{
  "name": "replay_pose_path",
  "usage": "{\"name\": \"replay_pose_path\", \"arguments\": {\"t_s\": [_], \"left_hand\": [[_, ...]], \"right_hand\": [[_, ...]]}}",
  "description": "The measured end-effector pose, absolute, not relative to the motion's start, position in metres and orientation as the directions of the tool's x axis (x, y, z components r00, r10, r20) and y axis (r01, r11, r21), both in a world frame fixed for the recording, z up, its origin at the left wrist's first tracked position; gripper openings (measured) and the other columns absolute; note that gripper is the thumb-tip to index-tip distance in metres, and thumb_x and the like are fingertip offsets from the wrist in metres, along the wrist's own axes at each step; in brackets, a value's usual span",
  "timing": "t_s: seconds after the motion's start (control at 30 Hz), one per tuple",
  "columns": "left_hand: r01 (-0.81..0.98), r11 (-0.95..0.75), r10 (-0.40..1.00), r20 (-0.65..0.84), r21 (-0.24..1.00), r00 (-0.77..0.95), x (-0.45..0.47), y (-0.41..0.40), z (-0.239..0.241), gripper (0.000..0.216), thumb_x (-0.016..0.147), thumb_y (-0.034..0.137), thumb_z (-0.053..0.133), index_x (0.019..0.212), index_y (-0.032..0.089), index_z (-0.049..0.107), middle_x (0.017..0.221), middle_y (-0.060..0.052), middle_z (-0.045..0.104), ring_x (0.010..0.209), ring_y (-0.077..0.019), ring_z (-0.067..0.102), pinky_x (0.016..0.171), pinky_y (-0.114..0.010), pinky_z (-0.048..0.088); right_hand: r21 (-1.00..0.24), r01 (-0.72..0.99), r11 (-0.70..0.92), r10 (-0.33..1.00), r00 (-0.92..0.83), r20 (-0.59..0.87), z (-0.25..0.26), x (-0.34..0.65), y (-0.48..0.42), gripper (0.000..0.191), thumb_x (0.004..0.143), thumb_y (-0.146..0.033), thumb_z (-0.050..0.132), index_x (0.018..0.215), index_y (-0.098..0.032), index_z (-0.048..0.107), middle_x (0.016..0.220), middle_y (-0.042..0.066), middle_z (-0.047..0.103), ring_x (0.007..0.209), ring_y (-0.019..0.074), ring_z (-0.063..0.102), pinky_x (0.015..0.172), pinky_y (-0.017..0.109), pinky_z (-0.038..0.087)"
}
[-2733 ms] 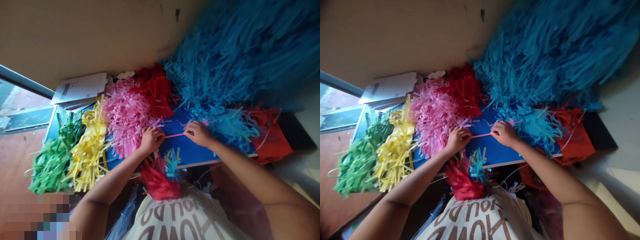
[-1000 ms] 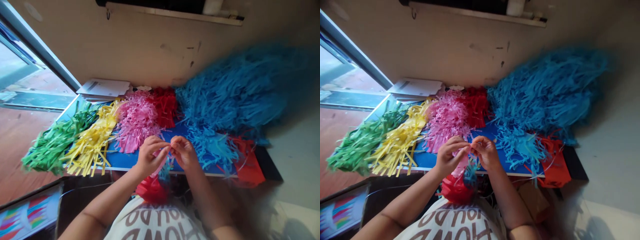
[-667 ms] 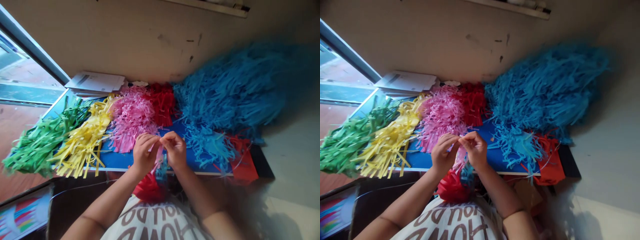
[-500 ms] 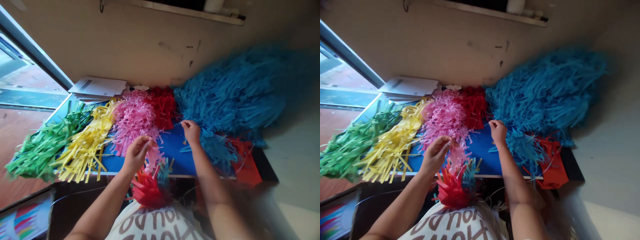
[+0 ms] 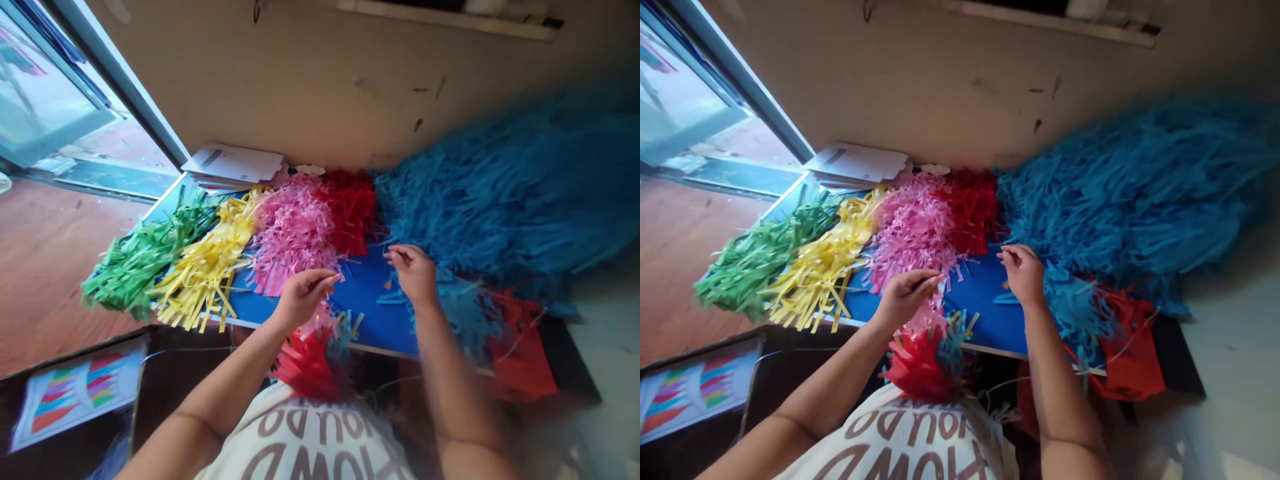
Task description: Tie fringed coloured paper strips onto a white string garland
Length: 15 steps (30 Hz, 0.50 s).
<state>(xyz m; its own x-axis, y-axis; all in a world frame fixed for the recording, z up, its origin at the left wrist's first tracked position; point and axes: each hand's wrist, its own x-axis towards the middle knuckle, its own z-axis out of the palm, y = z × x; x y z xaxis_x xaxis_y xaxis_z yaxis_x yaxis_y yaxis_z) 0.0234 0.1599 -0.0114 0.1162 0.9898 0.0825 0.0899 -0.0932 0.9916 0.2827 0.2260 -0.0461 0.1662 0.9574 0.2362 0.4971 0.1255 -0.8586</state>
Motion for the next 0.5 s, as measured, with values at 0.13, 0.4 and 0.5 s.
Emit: {"name": "replay_pose_path", "arguments": {"t_s": [0.13, 0.4, 0.5], "left_hand": [[0.129, -0.152, 0.972, 0.124, 0.98, 0.2, 0.034, 0.157, -0.015, 0.032, 0.09, 0.046, 0.064, 0.098, 0.016, 0.073, 0.07, -0.003, 0.072, 0.054, -0.0121, 0.064, 0.053, -0.02, 0.051], [0.28, -0.476, 0.878, 0.432, 0.834, 0.207, 0.041, 0.153, -0.016, 0.016, 0.093, 0.03, 0.065, 0.09, 0.019, 0.076, 0.085, -0.006, 0.072, 0.076, -0.0146, 0.069, 0.068, -0.023, 0.055], [0.34, -0.501, 0.865, 0.449, 0.796, 0.223, 0.04, 0.15, -0.016, 0.014, 0.094, 0.027, 0.064, 0.091, 0.018, 0.075, 0.083, -0.006, 0.07, 0.073, -0.0135, 0.068, 0.065, -0.021, 0.053]], "right_hand": [[-0.996, 0.059, 0.071, 0.974, 0.211, 0.082, -0.045, 0.24, 0.168, 0.024, 0.08, -0.039, 0.074, 0.097, -0.022, 0.072, 0.084, 0.003, 0.075, 0.076, 0.0191, 0.073, 0.067, 0.03, 0.058], [-0.981, -0.191, 0.042, 0.98, 0.199, 0.003, -0.045, 0.199, 0.126, 0.019, 0.077, -0.038, 0.08, 0.087, -0.022, 0.075, 0.088, 0.003, 0.077, 0.08, 0.0189, 0.073, 0.066, 0.029, 0.059], [-0.974, -0.226, 0.03, 0.969, 0.246, -0.028, -0.045, 0.197, 0.124, 0.021, 0.072, -0.035, 0.084, 0.086, -0.022, 0.075, 0.082, 0.002, 0.077, 0.075, 0.0185, 0.073, 0.065, 0.028, 0.057]]}}
